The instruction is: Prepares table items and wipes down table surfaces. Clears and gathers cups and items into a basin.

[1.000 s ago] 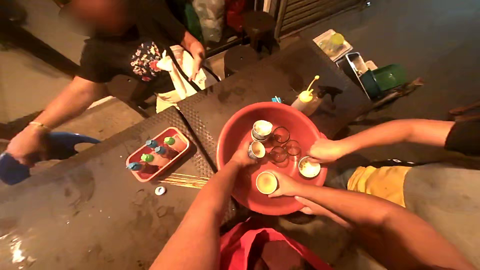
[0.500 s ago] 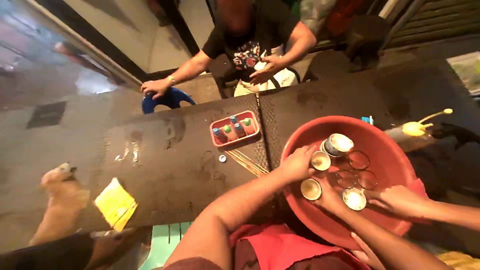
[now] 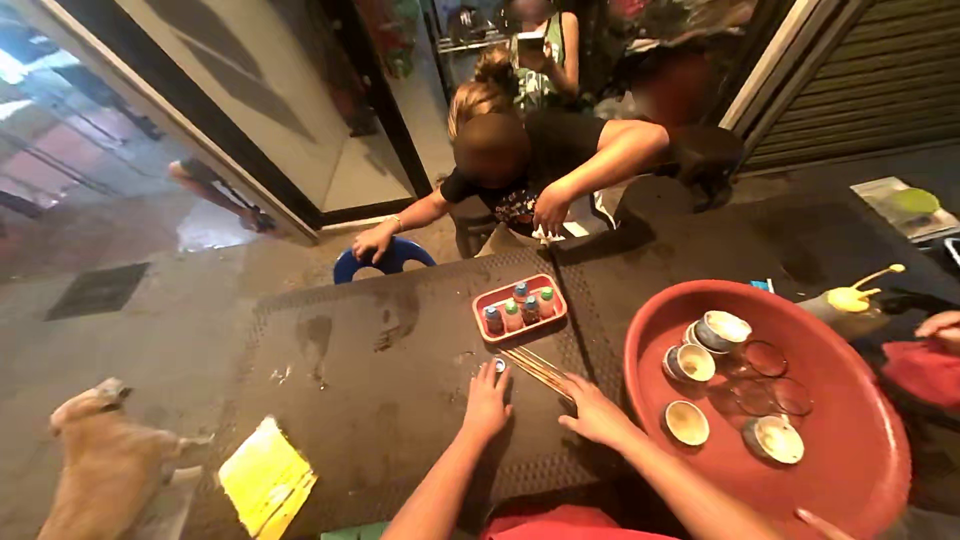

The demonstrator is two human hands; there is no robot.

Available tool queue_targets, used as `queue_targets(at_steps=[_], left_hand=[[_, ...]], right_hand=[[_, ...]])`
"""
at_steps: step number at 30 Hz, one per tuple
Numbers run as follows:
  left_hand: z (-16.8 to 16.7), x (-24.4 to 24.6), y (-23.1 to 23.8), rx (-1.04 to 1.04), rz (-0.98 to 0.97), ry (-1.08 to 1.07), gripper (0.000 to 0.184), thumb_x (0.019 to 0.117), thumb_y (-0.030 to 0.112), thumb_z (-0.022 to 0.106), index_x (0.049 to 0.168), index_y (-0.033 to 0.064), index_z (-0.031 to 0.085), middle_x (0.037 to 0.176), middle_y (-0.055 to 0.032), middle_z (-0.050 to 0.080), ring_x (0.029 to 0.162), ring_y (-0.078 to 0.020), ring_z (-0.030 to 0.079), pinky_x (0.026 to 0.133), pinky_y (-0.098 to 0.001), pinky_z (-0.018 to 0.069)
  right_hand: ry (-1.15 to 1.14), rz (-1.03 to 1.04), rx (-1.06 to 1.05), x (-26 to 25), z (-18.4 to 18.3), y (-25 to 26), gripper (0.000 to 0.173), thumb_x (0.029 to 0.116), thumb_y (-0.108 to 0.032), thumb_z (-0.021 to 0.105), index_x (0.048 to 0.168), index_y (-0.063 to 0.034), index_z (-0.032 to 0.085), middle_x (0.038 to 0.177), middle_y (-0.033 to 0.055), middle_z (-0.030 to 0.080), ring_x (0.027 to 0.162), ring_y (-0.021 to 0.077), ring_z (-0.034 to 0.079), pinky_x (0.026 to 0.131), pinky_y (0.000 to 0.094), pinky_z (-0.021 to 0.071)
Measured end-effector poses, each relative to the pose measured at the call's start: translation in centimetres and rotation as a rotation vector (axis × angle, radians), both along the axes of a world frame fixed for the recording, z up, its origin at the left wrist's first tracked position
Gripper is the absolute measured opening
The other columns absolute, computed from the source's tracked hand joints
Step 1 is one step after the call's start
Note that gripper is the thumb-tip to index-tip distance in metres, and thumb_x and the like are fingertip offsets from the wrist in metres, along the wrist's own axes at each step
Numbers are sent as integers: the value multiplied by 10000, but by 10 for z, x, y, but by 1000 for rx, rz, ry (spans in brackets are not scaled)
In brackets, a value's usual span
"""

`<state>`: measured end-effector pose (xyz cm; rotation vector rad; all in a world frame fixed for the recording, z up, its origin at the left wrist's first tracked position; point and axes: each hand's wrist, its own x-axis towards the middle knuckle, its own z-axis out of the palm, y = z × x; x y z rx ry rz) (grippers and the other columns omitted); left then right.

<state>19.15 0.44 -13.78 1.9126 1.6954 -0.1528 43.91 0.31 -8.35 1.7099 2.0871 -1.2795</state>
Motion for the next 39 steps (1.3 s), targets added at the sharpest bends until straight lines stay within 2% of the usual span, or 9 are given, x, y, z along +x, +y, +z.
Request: queue_targets(at_steps=[3,6,8,10,13,25,32,36,39], left_hand=[[-7,-2,24,-18,-153,33,754,960,263,684,1620,221,322,1719,-107,152,1583,-362,108,1238,-621,166],[-12,-10,37,-65,-238,64,717,975,258,657,1613,198,335,1721,-91,149,1587,-341,99,1238,-626,158],[-17,-20,37,-96,-271,59,646,986,266,636,1574,134,403,1709,-112,188,1580,-346,132,1239,-618,166],[-23,-33,35,-93,-286,47,562,999,266,618,1516,94,480,1662,-143,301,1551,-359,229,1234,-584,220],[-29,-51,33,-83,-274,33,495,1005,242,606,1465,75,531,1621,-156,369,1520,-363,298,1223,-552,271],[-24,-29,1,10,-264,-202,504,971,312,651,1429,112,585,1602,-143,411,1481,-343,380,1204,-510,329],[-26,-13,-19,79,-258,-301,501,926,253,716,1376,53,623,1539,-197,479,1420,-398,451,1175,-522,367],[-28,-1,-28,81,-189,-352,512,919,233,743,1371,26,619,1497,-228,513,1380,-436,482,1147,-556,390],[-26,5,-31,72,-119,-397,522,917,209,749,1367,-12,602,1447,-264,542,1346,-460,505,1134,-582,393]], right_hand=[[-194,-102,40,-30,-57,8,956,874,-220,770,1654,-230,216,1729,145,70,1565,452,118,1194,696,216],[-320,-159,84,-47,-74,1,939,890,-99,719,1658,-226,193,1688,208,208,1524,478,240,1176,665,292],[-343,-213,107,-55,-70,-7,756,957,-17,603,1629,-165,290,1577,248,397,1434,475,399,1131,619,388],[-343,-274,88,-61,-68,-10,602,1001,2,514,1579,-84,372,1514,261,458,1397,458,451,1109,595,422],[-358,-344,42,-67,-71,-7,501,995,11,516,1491,0,445,1499,266,470,1394,447,461,1092,580,445],[-317,-418,-69,-76,-67,-1,425,1003,-36,511,1425,21,513,1521,252,454,1415,449,436,1051,610,473],[-248,-375,-6,-64,-73,-8,416,1048,-41,437,1459,17,475,1448,292,519,1389,451,465,1145,620,345],[-101,-364,-32,-54,-66,-16,423,1041,-32,454,1460,2,492,1515,256,468,1425,450,424,1115,628,399],[-20,-378,-118,-49,-31,-24,435,1025,-64,502,1454,4,483,1485,257,491,1348,449,510,1060,629,451]])
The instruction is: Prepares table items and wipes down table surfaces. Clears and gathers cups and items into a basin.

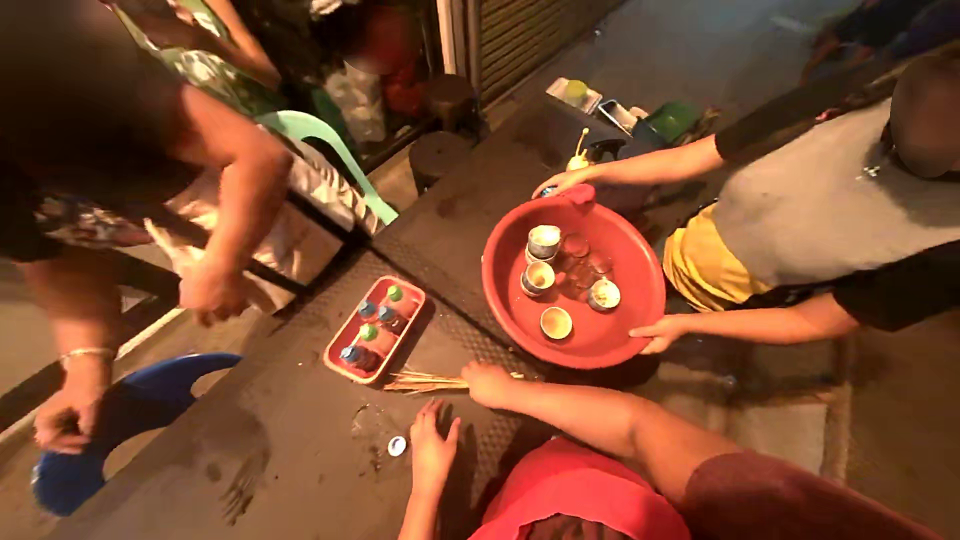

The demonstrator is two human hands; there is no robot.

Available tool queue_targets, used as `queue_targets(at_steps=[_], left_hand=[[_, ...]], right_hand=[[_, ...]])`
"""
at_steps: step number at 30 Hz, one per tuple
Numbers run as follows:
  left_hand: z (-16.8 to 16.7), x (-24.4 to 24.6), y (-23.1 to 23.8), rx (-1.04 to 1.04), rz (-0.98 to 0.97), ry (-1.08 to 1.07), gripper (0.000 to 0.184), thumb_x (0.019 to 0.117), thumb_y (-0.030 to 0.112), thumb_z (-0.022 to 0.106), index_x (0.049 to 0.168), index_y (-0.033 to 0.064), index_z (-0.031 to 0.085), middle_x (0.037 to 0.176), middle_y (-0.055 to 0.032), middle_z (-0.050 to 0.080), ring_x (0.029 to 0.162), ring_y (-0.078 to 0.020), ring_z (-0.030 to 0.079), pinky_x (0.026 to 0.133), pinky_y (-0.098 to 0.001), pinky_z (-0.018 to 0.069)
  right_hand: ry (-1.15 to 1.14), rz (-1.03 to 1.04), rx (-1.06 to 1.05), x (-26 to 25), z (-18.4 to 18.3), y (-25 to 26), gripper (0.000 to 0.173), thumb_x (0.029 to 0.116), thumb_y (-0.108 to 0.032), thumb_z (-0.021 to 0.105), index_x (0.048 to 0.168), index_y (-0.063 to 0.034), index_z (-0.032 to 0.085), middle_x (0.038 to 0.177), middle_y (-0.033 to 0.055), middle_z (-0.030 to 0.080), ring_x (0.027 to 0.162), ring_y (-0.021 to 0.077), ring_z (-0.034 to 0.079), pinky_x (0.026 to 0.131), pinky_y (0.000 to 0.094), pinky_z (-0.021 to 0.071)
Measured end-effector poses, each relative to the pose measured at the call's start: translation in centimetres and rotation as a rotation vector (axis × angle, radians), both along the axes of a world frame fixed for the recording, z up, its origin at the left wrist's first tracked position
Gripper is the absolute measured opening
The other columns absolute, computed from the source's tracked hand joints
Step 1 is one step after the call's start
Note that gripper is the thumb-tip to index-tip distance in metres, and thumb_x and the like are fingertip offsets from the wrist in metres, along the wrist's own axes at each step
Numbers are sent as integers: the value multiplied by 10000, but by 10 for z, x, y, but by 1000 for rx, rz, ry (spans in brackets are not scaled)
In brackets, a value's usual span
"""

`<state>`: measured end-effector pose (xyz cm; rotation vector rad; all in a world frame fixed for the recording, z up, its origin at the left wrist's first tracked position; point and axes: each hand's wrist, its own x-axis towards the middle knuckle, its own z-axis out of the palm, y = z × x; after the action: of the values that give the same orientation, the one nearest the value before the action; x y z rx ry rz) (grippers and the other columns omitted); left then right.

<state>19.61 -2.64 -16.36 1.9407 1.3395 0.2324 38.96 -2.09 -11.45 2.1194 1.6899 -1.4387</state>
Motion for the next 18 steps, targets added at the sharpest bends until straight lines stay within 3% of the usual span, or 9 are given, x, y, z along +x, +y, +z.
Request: queue_targets(at_steps=[4,6,8,12,15,18], left_hand=[[21,12,7,-34,56,-51,531,951,183,718,1400,-44,550,1406,-282,549,1243,-406,589,1050,-531,489],[40,26,25,7,68,-80,528,963,192,700,1418,-25,541,1410,-274,545,1178,-383,626,972,-514,537],[62,53,56,43,22,-50,530,990,229,663,1450,7,519,1441,-259,531,1191,-366,628,983,-508,536],[77,144,129,135,-208,161,570,995,244,651,1500,46,479,1488,-246,501,1355,-397,521,1128,-553,430],[65,216,178,163,-355,353,644,984,186,639,1580,155,396,1600,-218,380,1421,-445,436,1141,-600,389],[51,264,202,138,-468,486,631,1041,157,529,1624,253,307,1683,-180,231,1460,-480,357,1143,-645,337]], right_hand=[[88,26,-29,43,86,-21,402,1028,-103,508,1424,-37,481,1302,256,626,1201,448,622,957,653,495],[95,-7,8,95,126,-34,397,1025,-133,506,1414,-53,492,1254,246,641,1152,429,639,928,647,504],[62,-78,50,161,153,-48,400,1054,-205,494,1421,-45,502,1251,251,637,1147,417,636,952,630,494],[-139,-191,103,298,148,-78,434,1100,-334,459,1386,-13,513,1224,281,637,1151,440,630,989,627,476],[-323,-275,26,371,135,-73,411,1100,-289,455,1392,-4,510,1266,299,624,1213,463,605,1020,638,461],[-447,-278,-56,411,105,-57,425,1094,-237,444,1461,-26,480,1355,290,596,1291,462,567,1057,645,440]])
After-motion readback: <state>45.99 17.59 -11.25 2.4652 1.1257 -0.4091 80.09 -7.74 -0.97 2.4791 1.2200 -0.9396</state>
